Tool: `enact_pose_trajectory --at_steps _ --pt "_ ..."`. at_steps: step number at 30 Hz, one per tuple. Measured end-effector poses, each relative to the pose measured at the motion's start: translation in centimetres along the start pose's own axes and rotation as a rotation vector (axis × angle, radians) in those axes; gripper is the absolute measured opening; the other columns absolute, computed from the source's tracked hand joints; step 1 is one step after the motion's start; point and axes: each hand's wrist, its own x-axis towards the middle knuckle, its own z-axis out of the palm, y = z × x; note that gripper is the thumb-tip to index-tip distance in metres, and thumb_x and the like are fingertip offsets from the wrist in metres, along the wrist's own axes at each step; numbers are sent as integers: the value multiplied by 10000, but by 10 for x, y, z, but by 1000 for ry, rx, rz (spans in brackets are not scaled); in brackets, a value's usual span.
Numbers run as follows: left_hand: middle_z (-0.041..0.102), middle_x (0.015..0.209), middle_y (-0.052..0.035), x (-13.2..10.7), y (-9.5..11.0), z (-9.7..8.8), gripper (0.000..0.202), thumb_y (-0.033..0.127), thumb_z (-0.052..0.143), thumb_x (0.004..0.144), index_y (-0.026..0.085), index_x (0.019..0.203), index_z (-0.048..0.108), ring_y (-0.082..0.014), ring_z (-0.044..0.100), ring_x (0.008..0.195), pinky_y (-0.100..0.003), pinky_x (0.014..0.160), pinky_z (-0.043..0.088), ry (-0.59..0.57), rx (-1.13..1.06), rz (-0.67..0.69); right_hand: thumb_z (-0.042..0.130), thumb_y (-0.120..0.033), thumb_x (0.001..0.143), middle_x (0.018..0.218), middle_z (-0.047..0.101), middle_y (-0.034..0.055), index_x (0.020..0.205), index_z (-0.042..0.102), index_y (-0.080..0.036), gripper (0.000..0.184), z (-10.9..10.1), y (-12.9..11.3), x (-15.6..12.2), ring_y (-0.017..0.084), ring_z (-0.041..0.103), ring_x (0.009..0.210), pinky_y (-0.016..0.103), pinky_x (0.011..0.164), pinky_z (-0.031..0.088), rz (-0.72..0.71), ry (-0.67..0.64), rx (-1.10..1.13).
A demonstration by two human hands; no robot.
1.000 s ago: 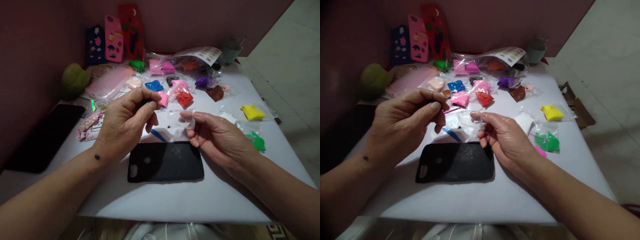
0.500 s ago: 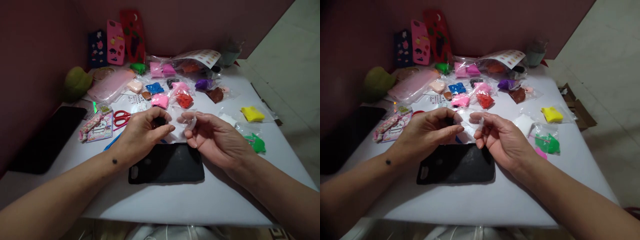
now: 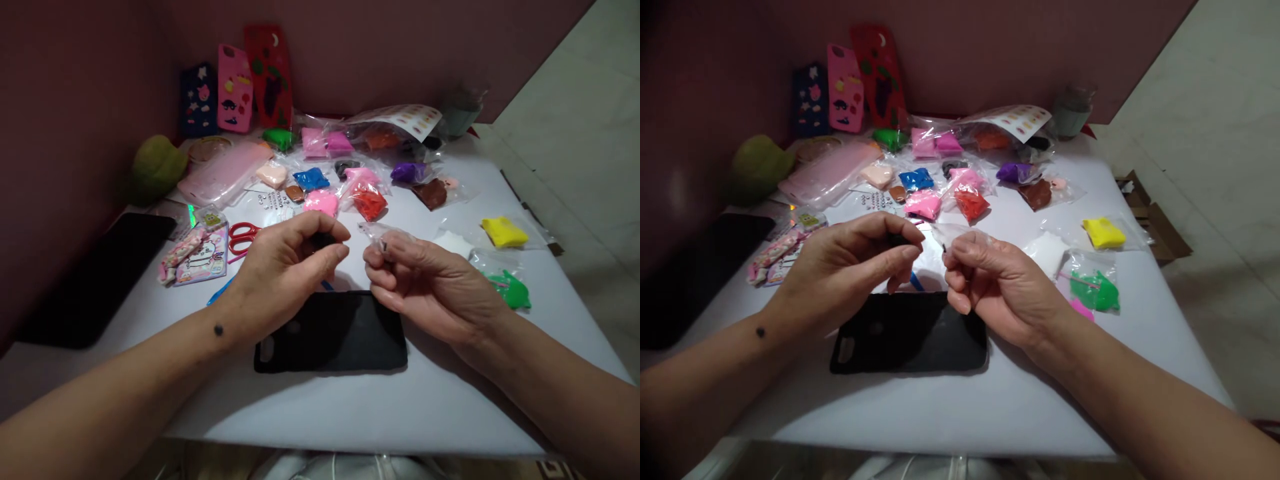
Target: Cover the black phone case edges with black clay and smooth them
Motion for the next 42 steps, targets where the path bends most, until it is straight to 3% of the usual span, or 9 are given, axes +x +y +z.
enact_pose_trajectory --at_steps 5,11,16,22,27,30,32,38,42 --pt "661 842 -17 2 3 2 164 154 629 852 172 1011 591 -138 662 661 -256 553 554 4 -302 -20 754 -127 734 689 604 29 692 585 -121 174 3 -7 0 65 526 518 122 396 413 102 -23 149" --pt "670 746 5 -2 4 3 72 170 707 839 184 900 672 -98 598 549 -237 520 512 126 -114 50 735 -102 731 692 592 24 723 565 -123 171 2 -6 0 55 515 516 102 377 415 159 -21 204" --pt "713 1098 -33 -5 4 5 54 179 737 815 194 851 700 -78 598 581 -228 501 500 119 -97 114 728 -91 735 704 587 24 740 575 -116 156 2 -4 -1 50 518 523 90 378 420 196 -56 240" --pt "644 698 23 -2 1 8 39 170 712 834 190 835 679 -79 575 525 -203 487 474 33 -150 60 688 -112 786 723 569 29 762 614 -94 80 3 0 -4 45 485 526 93 365 409 289 -106 236" --pt "688 827 -7 2 1 3 81 176 695 824 175 871 628 -92 614 556 -192 448 477 -38 -404 -50 677 -134 785 718 531 19 748 600 -100 91 0 -4 -4 36 419 511 80 355 363 320 -143 256" --pt "705 914 -32 5 4 -1 87 166 676 819 167 852 596 -95 620 566 -203 452 491 1 -499 -74 660 -123 769 679 503 3 698 586 -117 103 -1 -7 -2 37 388 494 86 348 345 323 -117 272" --pt "693 865 -25 6 5 -4 60 140 640 819 164 850 595 -92 601 543 -198 435 472 31 -522 -99 649 -115 765 667 493 -1 679 585 -122 107 -1 -8 -2 37 382 488 90 341 334 319 -110 287" --pt "641 778 -15 4 1 -5 60 166 651 807 161 866 657 -101 590 583 -210 494 484 -25 -457 -158 625 -125 783 669 482 -1 685 565 -134 115 0 -7 -1 40 377 492 88 346 300 285 -121 250" --pt "619 716 17 4 -6 -3 184 263 743 800 203 965 690 -93 555 552 -222 513 473 -78 -291 -155 659 -154 773 685 512 2 706 583 -133 104 -1 -6 -2 42 379 493 104 359 327 292 -113 192"
